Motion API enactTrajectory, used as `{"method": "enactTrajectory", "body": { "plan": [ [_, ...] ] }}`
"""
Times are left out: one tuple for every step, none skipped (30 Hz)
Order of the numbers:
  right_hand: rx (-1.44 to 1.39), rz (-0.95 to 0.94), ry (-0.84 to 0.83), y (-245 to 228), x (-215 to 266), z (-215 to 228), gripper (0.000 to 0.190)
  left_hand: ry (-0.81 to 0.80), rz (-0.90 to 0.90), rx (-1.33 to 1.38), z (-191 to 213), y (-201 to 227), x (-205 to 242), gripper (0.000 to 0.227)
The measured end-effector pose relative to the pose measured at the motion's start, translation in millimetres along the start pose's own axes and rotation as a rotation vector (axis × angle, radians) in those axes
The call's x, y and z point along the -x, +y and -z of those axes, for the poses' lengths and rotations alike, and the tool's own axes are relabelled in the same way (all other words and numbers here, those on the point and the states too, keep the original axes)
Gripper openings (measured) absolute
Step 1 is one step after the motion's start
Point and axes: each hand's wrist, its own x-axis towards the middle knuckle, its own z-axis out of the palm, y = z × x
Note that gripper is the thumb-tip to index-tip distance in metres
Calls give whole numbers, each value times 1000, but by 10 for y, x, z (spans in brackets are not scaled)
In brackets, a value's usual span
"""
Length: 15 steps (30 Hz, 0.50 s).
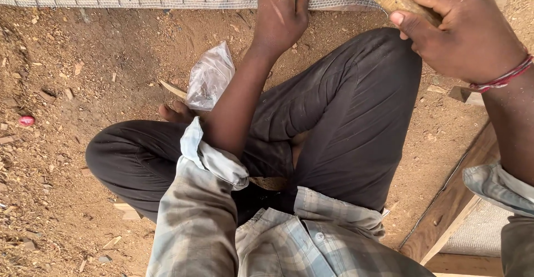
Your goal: Making a wire mesh frame by hammering small nails to secure the mesh onto a wooden frame while sitting on the ground.
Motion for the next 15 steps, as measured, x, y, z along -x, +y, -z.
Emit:
{"method": "enactTrajectory", "body": {
  "plan": [
    [-55,-33,7,4,13,-1,45,-29,3,23,29,7,-8,9],
    [-113,-63,12,8,18,-9,43,-57,8,42,71,7,-12,12],
    [-115,-63,9,71,40,-9,43,-57,11,41,89,0,-8,12],
    [-88,-82,18,134,63,-11,35,-47,-53,85,110,-8,-8,18],
    [-61,-101,27,198,87,-10,28,-37,-117,129,130,-14,-10,25],
    [-63,-104,27,192,84,3,28,-40,-116,131,117,-29,-1,25],
    [3,-80,16,185,81,18,24,-69,-82,103,104,-42,6,28],
    [70,-55,6,180,71,42,23,-95,-50,75,85,-56,1,31],
    [72,-57,7,158,60,19,23,-95,-51,77,77,-60,-3,31],
    [64,1,6,135,47,-9,25,-78,-63,96,75,-64,8,30],
    [55,58,4,110,34,-40,29,-62,-75,115,76,-69,22,29],
    [55,60,1,86,17,-55,29,-60,-71,114,75,-78,32,29],
    [-16,36,5,63,0,-70,33,-134,23,124,74,-87,41,28],
    [-88,11,10,40,-16,-82,38,-210,115,135,71,-95,42,28],
    [-88,12,9,95,18,-96,38,-209,116,135,78,-76,33,28]
  ]
}}
